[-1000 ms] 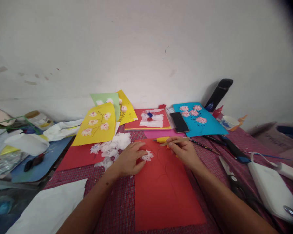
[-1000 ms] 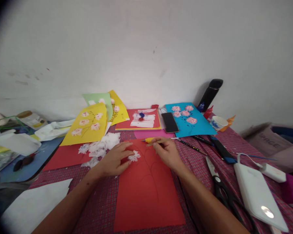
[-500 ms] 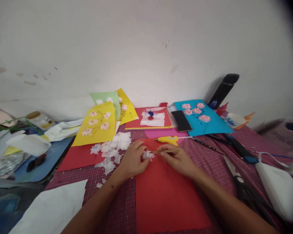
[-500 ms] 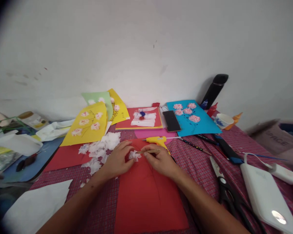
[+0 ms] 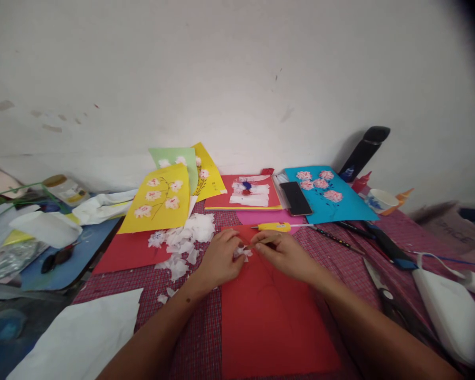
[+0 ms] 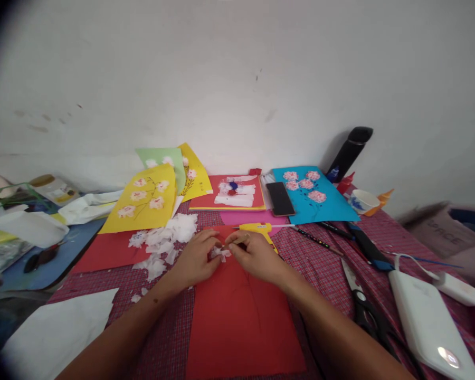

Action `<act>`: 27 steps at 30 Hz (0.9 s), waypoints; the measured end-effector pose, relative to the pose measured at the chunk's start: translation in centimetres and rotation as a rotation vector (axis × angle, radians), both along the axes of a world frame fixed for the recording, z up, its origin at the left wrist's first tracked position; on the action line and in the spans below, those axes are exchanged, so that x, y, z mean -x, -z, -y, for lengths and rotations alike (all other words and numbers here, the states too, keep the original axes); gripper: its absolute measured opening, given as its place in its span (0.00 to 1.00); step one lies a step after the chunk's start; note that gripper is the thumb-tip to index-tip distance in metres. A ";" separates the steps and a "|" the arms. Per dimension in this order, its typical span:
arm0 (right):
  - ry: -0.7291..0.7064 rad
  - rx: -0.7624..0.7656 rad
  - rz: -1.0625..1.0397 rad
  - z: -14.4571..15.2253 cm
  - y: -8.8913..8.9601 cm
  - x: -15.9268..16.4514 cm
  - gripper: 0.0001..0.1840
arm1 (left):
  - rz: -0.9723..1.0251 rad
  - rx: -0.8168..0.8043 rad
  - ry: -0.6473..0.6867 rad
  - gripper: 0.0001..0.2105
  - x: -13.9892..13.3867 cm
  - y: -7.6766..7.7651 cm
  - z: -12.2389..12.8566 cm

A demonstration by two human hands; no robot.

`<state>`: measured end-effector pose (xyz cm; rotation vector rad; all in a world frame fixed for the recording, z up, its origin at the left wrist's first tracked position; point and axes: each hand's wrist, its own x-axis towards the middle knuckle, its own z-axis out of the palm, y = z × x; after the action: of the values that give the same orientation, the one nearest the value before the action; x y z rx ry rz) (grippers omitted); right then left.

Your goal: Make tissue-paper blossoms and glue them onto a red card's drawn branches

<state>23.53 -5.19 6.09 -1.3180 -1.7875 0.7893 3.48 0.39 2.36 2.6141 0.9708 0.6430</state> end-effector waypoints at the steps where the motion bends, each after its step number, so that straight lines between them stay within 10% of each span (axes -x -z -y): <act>1: -0.002 0.008 0.003 -0.1 -0.1 0.1 0.10 | -0.003 0.000 0.002 0.09 0.0 0.0 0.0; 27: -0.094 -0.041 0.251 -1.6 0.4 2.0 0.14 | -0.020 0.014 0.013 0.09 0.1 0.6 -0.4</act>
<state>21.52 -3.58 5.72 -1.3622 -2.0648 0.6558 3.40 0.74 1.76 2.6170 0.9605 0.6059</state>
